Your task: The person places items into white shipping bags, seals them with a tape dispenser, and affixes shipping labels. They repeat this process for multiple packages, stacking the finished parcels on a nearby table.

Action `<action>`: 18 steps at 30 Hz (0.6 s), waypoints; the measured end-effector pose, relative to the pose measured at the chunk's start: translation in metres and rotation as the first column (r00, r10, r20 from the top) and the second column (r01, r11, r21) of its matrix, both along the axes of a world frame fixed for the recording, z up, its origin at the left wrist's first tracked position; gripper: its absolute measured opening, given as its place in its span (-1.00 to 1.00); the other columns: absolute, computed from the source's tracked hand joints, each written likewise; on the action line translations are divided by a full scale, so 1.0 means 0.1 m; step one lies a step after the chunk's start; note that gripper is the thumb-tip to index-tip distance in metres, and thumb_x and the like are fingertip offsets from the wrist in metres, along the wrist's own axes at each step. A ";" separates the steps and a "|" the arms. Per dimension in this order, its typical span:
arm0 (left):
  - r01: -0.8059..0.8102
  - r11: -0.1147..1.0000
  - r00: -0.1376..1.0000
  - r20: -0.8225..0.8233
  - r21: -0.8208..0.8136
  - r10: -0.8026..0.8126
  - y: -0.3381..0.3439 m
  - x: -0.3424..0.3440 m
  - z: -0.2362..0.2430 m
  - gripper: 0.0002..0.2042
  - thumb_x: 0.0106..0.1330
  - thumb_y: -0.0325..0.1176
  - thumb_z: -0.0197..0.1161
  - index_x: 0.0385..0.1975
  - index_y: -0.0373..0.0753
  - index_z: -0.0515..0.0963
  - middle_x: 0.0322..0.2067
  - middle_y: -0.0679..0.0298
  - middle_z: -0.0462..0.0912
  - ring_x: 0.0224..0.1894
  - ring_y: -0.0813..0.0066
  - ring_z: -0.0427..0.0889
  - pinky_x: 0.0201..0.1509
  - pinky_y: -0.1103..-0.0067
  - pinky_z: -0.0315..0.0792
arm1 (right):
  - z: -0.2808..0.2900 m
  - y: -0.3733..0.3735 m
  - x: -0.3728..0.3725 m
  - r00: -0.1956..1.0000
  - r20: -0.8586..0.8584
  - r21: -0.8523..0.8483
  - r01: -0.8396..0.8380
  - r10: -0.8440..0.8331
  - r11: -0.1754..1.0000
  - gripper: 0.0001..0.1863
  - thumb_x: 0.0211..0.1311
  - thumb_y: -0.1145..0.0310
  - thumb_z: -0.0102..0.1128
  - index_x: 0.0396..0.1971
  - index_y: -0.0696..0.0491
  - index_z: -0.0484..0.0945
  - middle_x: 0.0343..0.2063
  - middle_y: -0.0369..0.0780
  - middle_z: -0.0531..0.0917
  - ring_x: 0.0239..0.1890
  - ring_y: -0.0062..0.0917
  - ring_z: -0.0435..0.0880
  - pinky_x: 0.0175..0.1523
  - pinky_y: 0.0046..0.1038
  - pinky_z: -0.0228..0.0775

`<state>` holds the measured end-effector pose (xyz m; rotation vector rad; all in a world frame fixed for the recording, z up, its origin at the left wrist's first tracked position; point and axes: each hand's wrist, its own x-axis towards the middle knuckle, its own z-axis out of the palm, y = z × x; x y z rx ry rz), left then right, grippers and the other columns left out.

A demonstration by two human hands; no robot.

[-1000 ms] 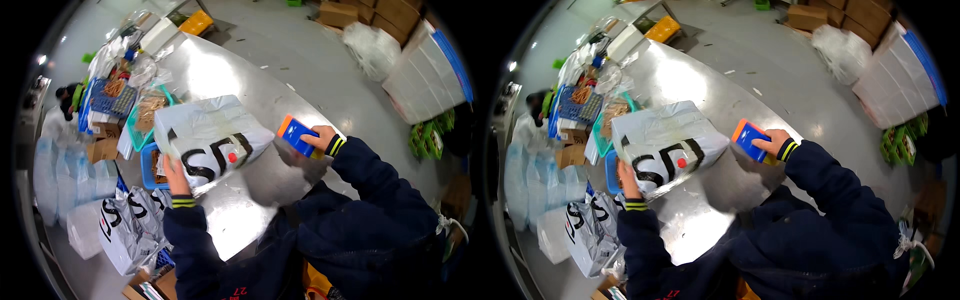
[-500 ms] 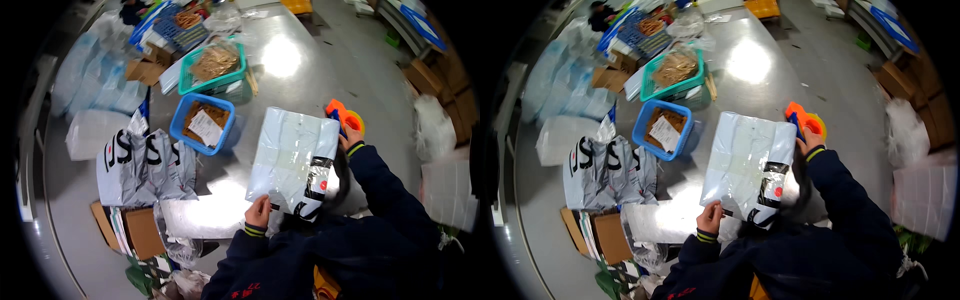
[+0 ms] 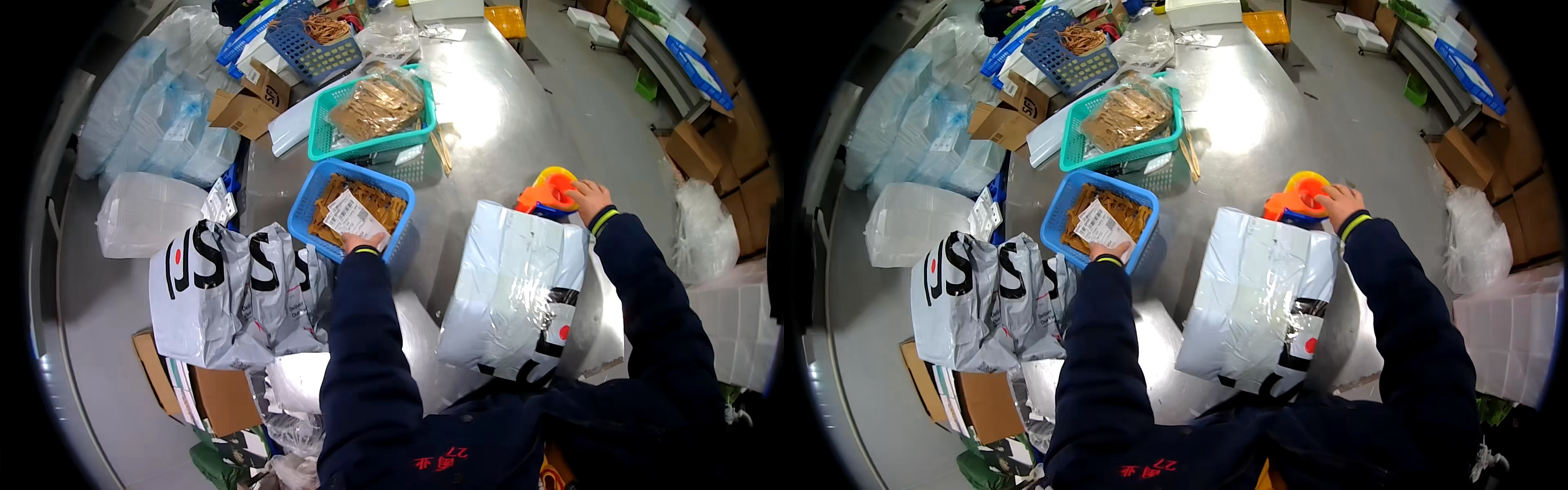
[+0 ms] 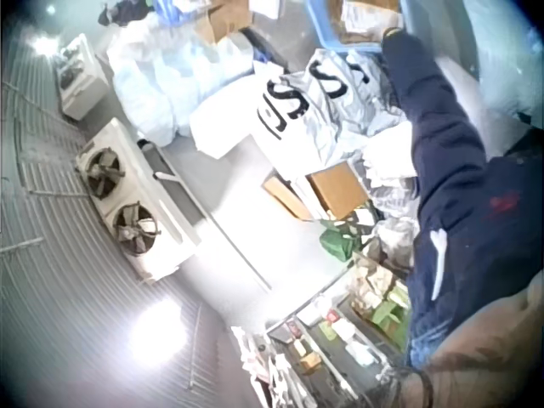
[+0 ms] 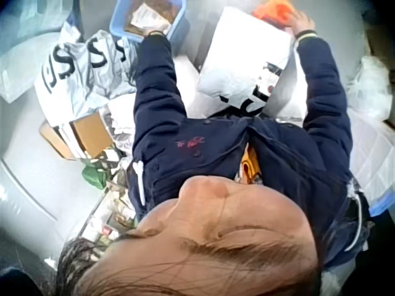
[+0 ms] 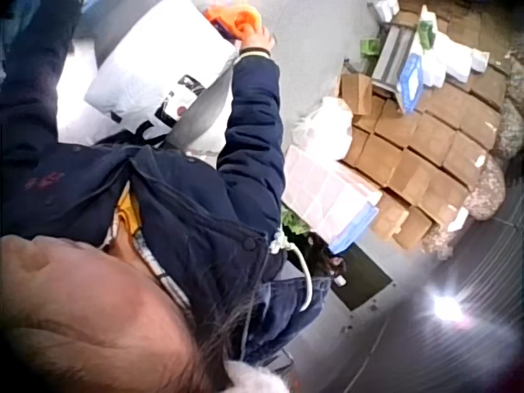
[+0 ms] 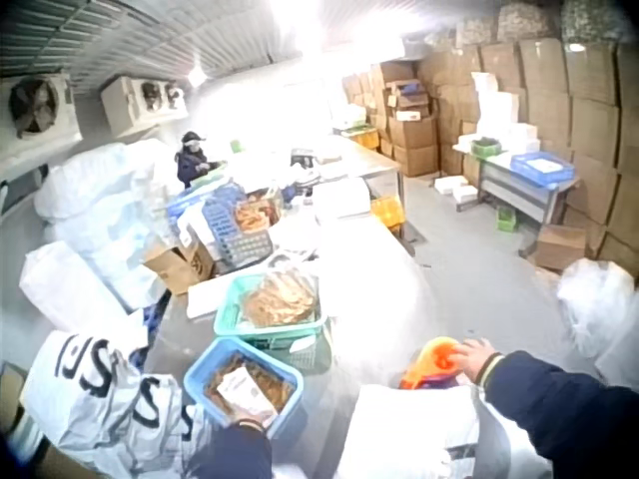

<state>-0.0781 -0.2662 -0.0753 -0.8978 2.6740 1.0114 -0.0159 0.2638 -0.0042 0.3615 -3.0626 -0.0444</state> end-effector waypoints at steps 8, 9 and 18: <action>-0.165 0.979 0.959 -0.214 0.119 0.187 0.52 -0.08 0.33 -0.32 -0.06 -0.56 0.25 0.09 -0.37 0.04 -0.10 -0.12 0.40 -0.09 0.12 0.46 -0.02 0.37 0.35 | 0.67 -0.39 0.13 0.979 -0.203 -0.261 -0.080 0.026 0.962 -0.77 -0.11 0.47 0.13 -0.34 0.06 0.49 -0.33 -0.22 0.57 -0.23 -0.35 0.51 -0.11 -0.38 0.31; -0.083 0.966 0.906 -0.386 0.246 0.176 0.36 -0.07 0.22 -0.36 -0.03 -0.58 0.23 0.08 -0.39 0.06 -0.12 -0.10 0.41 -0.09 0.14 0.47 -0.03 0.40 0.35 | 0.80 -0.60 0.11 0.967 -0.247 -0.298 -0.137 0.063 0.945 -0.78 -0.10 0.48 0.13 -0.35 0.08 0.50 -0.36 -0.20 0.58 -0.28 -0.33 0.53 -0.15 -0.41 0.35; 0.379 0.370 0.824 -0.491 0.848 0.282 1.22 1.02 1.45 -0.44 0.04 -0.66 0.15 0.05 -0.44 0.05 -0.16 0.03 0.46 -0.14 0.42 0.50 -0.07 0.58 0.37 | 1.05 -2.30 0.53 0.817 0.462 -0.887 0.427 0.345 0.177 -0.56 0.02 0.30 0.21 -0.13 0.24 0.40 -0.55 -0.24 0.57 -0.49 -0.69 0.48 -0.34 -0.64 0.32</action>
